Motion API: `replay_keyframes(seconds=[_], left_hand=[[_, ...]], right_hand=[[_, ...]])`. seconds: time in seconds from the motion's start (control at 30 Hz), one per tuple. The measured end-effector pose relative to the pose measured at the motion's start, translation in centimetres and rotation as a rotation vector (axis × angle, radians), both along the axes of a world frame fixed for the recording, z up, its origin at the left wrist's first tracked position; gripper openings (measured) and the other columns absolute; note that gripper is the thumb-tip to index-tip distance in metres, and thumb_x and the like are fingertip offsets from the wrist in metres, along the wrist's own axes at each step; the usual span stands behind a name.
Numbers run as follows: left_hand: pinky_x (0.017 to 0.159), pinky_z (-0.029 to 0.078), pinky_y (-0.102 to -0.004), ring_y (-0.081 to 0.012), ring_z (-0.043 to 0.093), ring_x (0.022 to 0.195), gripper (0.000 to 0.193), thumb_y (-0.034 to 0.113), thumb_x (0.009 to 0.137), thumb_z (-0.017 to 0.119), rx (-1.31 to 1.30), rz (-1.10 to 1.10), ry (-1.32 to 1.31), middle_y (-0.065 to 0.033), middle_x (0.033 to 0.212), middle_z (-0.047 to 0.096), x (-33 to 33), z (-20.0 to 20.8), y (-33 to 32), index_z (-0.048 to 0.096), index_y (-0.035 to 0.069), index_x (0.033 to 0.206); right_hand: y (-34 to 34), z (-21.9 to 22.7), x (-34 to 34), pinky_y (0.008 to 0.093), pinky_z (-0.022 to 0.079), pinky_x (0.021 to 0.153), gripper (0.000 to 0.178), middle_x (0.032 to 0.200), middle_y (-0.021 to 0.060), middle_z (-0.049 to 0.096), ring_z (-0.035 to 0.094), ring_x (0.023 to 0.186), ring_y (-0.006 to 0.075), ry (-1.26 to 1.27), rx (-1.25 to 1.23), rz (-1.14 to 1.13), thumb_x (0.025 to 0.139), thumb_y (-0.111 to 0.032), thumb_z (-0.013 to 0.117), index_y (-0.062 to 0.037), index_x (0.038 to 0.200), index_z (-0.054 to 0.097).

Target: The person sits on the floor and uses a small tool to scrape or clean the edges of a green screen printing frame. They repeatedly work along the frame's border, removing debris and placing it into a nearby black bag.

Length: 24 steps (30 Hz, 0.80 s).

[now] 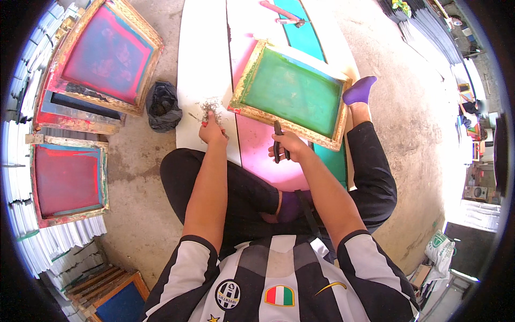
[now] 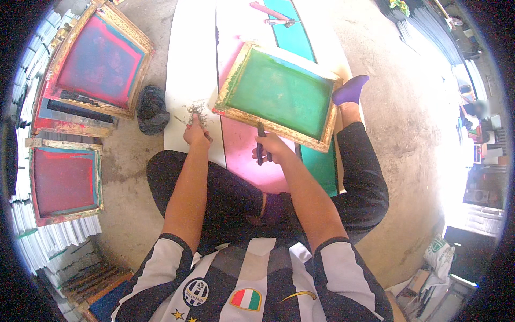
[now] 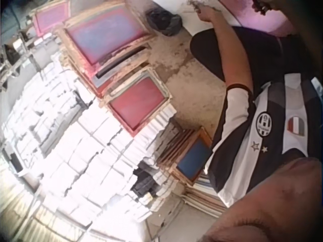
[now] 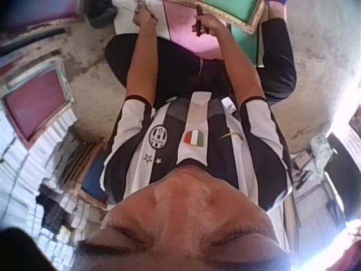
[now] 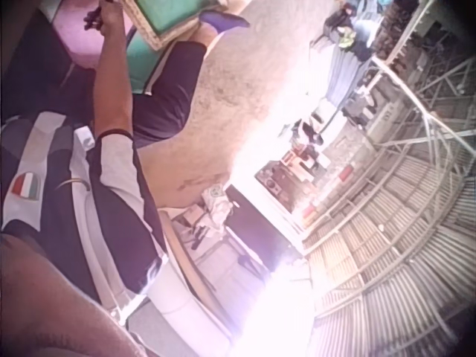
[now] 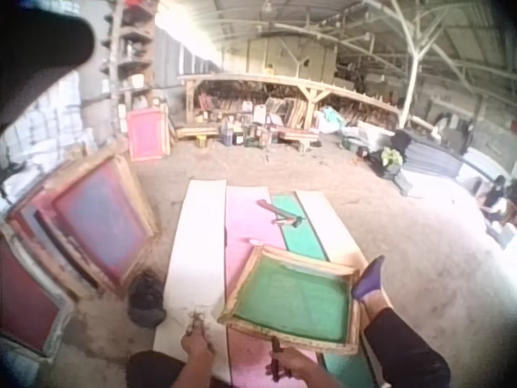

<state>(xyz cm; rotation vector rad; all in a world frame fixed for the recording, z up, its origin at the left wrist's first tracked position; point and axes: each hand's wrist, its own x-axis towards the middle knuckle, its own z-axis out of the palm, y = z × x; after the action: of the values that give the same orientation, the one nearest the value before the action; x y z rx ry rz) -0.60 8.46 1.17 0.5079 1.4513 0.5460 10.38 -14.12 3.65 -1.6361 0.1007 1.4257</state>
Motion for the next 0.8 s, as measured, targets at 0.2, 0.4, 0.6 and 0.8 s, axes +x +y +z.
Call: replay_keyframes(seconds=[0.2,0.4,0.6,0.8], left_hand=[[0.038,0.031,-0.0331,-0.0163,0.043,0.042,0.028,0.026,0.091,0.072,0.165,0.137,0.113,-0.0027,0.056,0.05,0.2,-3.9,1.0,0.055,0.008,0.077],[0.038,0.032,-0.0328,-0.0154,0.045,0.042,0.014,0.014,0.088,0.071,0.301,0.215,0.162,-0.0037,0.061,0.055,0.3,-5.4,1.6,0.061,0.005,0.084],[0.037,0.032,-0.0326,-0.015,0.043,0.041,0.014,0.013,0.088,0.071,0.299,0.187,0.124,-0.0034,0.062,0.055,0.5,-4.6,1.1,0.06,0.005,0.084],[0.035,0.031,-0.0304,-0.0139,0.042,0.039,0.018,0.016,0.089,0.07,0.327,0.14,0.108,-0.0027,0.061,0.052,0.6,-4.4,1.1,0.057,0.006,0.083]], right_hand=[[0.2,-0.5,1.4,0.051,0.059,0.058,0.043,0.097,0.0267,0.064,0.07,0.077,0.0353,0.008,-0.046,-0.021,0.099,-0.025,0.054,0.0045,0.128,0.041],[0.2,-0.1,2.0,0.052,0.059,0.06,0.05,0.099,0.0293,0.064,0.07,0.078,0.036,0.034,-0.059,0.047,0.1,-0.027,0.053,0.005,0.133,0.035],[0.3,-0.5,2.7,0.0535,0.058,0.061,0.05,0.099,0.0306,0.064,0.07,0.079,0.0373,0.059,-0.083,0.043,0.101,-0.03,0.052,0.0059,0.132,0.037],[0.8,-0.4,1.5,0.0458,0.053,0.049,0.04,0.085,0.0241,0.064,0.067,0.064,0.0309,-0.118,-0.119,0.054,0.09,-0.017,0.058,0.0074,0.12,0.043]])
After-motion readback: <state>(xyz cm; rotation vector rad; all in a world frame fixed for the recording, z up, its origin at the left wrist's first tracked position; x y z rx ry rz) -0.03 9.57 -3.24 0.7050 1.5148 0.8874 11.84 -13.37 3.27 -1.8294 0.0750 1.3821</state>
